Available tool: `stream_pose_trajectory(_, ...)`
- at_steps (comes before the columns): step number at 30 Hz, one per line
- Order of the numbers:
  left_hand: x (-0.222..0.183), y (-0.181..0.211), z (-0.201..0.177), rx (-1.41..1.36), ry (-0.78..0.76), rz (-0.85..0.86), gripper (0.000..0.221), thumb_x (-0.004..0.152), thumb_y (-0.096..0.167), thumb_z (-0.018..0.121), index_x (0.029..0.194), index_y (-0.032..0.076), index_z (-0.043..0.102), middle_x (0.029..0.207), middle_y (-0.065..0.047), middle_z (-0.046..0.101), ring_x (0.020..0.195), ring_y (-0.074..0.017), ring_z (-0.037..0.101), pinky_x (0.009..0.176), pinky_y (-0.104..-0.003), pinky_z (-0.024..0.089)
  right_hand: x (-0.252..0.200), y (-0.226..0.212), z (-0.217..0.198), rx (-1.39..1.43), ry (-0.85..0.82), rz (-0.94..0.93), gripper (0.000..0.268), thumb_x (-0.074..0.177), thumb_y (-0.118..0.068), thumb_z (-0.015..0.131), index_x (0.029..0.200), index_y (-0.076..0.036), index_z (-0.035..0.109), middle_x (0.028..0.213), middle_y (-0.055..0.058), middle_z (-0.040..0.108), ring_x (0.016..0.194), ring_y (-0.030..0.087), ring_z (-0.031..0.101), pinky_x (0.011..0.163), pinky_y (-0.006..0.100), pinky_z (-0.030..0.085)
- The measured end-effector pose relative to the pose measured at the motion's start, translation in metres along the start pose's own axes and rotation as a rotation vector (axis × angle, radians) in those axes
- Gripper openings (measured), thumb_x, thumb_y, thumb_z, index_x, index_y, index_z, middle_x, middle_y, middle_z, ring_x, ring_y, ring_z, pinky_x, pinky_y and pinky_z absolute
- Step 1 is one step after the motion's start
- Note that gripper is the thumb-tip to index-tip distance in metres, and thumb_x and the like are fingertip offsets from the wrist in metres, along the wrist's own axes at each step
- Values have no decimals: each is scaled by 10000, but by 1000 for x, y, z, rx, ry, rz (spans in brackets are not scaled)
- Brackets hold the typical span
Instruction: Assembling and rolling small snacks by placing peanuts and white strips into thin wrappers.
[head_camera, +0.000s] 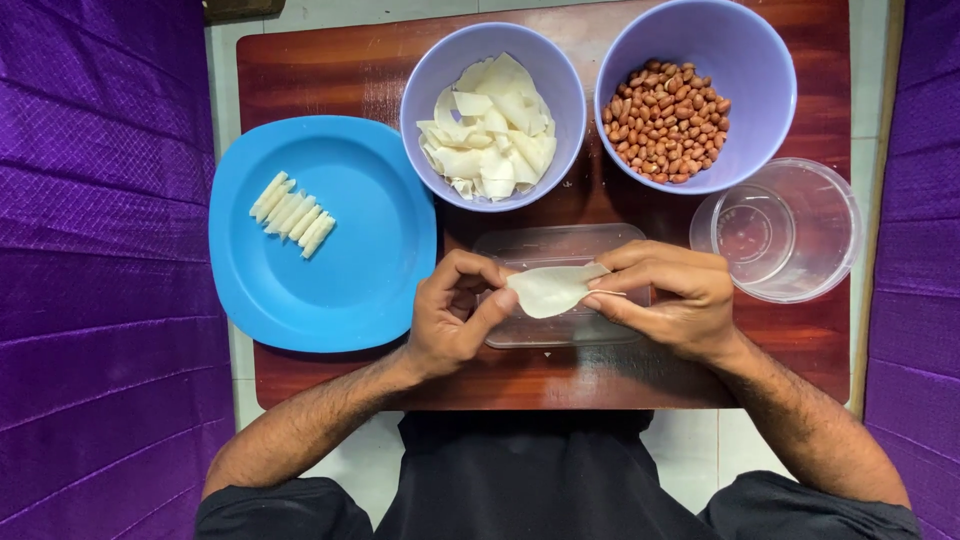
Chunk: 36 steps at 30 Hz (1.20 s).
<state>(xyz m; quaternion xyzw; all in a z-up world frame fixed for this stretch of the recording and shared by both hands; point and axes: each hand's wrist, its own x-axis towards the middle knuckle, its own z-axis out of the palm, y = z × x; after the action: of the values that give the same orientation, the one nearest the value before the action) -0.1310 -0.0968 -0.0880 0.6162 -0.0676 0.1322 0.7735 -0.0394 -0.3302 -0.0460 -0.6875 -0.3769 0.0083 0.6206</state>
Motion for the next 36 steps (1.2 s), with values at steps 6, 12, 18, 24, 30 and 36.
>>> stream_pose_trajectory(6,9,19,10,274,-144,79,420,790,136,908,1176,72,756,1055,-148,775,971,-289,771,854,-407,609,7,-4,7,-9,5,-25,80,770,37,850,811,0,791,814,159,761,710,271,761,658,359,609)
stream_pose_trajectory(12,12,17,8,241,-70,122,133,830,1,841,952,51,819,917,-124,808,773,-274,782,676,-359,623,3,0,9,40,-15,-42,83,763,58,834,788,13,769,796,177,745,660,290,733,606,398,593)
stream_pose_trajectory(18,12,17,4,252,-47,141,122,822,15,856,933,44,817,887,-115,805,734,-233,768,659,-330,618,6,1,6,71,-12,-65,85,761,53,838,777,19,762,785,179,737,641,270,713,601,383,584)
stream_pose_trajectory(24,13,18,3,251,-50,145,103,823,-2,846,915,28,810,827,-126,791,679,-255,746,624,-346,600,-2,12,2,106,-38,-80,88,821,-23,800,749,16,769,763,175,746,599,264,698,572,382,573)
stream_pose_trajectory(30,14,19,7,263,-64,180,118,811,-17,850,911,35,813,792,-126,784,650,-275,742,597,-353,592,-4,21,-4,166,-57,-53,266,970,-106,653,764,18,767,757,169,726,602,234,661,558,367,555)
stream_pose_trajectory(36,10,19,4,317,-31,163,180,802,5,864,970,38,807,746,-120,770,644,-236,749,590,-326,589,-5,22,-3,160,-58,-35,102,854,-55,795,801,29,772,792,176,748,655,250,698,624,378,573)
